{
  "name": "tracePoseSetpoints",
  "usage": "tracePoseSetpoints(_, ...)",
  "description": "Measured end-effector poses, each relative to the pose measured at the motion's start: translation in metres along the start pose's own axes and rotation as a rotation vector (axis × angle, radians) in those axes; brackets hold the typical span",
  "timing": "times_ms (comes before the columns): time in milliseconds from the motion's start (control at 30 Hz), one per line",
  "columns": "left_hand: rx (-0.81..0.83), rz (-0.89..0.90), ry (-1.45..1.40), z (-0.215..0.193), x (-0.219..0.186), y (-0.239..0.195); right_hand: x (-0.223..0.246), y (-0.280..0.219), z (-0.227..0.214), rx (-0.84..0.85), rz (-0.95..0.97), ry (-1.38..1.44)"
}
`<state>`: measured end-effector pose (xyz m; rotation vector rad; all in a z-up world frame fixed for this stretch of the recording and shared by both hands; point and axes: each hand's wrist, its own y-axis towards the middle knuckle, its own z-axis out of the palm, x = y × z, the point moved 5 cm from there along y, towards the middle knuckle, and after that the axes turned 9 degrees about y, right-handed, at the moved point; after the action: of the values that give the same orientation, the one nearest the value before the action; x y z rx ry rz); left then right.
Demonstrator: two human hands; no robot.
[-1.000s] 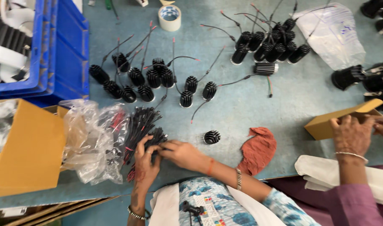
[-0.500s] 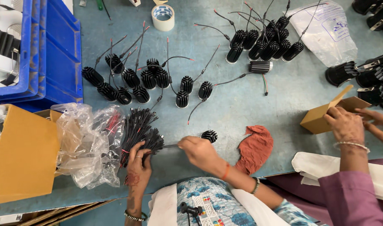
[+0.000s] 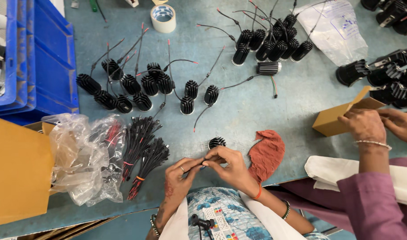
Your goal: The person inserts black wires into cylindrical heat sink components on a workbench, then places the assembled units into a cardboard box. The person repeats this process for multiple units while another worker performs a similar task nearby.
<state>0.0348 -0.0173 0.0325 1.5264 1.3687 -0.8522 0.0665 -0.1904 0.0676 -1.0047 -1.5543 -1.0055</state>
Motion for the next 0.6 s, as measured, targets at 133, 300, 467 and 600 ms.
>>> tracePoseSetpoints(133, -0.007, 0.020, -0.043, -0.002, 0.004, 0.002, 0.018, -0.002, -0.019, -0.057, -0.351, -0.300)
tracePoseSetpoints(300, -0.031, -0.168, -0.230, -0.004, 0.026, 0.003, 0.003, 0.004, -0.040, -0.073, -0.206, -0.351)
tracePoseSetpoints(467, 0.011, -0.224, -0.272, 0.003, 0.038, 0.001, -0.034, 0.003, -0.039, -0.139, 0.008, -0.129)
tracePoseSetpoints(600, 0.028, -0.255, -0.306, 0.007, 0.045, -0.001, -0.053, 0.004, -0.039, -0.141, 0.087, -0.002)
